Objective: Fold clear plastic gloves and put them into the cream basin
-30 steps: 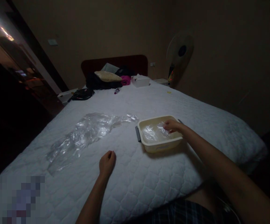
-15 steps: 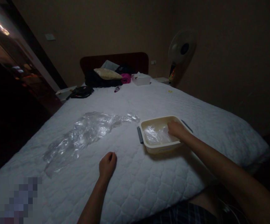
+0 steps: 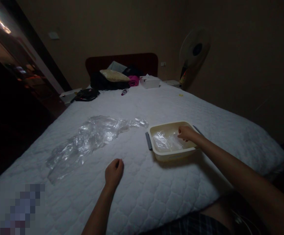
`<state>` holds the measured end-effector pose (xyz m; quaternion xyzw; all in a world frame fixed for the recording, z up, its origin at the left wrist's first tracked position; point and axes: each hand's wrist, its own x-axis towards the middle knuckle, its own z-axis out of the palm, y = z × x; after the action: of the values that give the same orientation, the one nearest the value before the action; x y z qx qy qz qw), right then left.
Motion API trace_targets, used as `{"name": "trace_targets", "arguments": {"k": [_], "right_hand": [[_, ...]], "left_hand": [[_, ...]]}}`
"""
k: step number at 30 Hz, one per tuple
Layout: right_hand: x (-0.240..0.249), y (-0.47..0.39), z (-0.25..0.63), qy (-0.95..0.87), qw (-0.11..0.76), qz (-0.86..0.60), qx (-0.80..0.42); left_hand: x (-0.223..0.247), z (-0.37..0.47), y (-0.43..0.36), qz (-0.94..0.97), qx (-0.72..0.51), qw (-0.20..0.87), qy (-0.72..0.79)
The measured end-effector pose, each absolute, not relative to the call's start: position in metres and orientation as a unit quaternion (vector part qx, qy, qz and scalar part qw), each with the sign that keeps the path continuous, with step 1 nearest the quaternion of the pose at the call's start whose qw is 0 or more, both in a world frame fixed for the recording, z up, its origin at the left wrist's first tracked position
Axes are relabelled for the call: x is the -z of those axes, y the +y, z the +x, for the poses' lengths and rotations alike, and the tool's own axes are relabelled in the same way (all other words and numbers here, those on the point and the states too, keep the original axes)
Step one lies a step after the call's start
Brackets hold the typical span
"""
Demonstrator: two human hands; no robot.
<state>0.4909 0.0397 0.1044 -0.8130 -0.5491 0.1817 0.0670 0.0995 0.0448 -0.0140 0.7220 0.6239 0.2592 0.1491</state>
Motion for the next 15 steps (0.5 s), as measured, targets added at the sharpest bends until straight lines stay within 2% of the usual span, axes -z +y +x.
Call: {"name": "trace_targets", "arguments": {"k": [3, 5, 10, 15], "right_hand": [[-0.113, 0.036, 0.491, -0.610, 0.036, -0.788, -0.073], [-0.117, 0.035, 0.488, -0.643, 0.004, -0.764, -0.045], [-0.116, 0.036, 0.478, -0.641, -0.078, -0.751, -0.139], [-0.105, 0.039, 0.481, -0.594, -0.091, -0.779, -0.179]], "left_hand": [[0.014, 0.100, 0.045, 0.719, -0.267, 0.152, 0.623], [0.014, 0.100, 0.044, 0.719, -0.272, 0.151, 0.622], [0.013, 0.100, 0.044, 0.720, -0.277, 0.156, 0.617], [0.012, 0.099, 0.044, 0.723, -0.275, 0.158, 0.614]]}}
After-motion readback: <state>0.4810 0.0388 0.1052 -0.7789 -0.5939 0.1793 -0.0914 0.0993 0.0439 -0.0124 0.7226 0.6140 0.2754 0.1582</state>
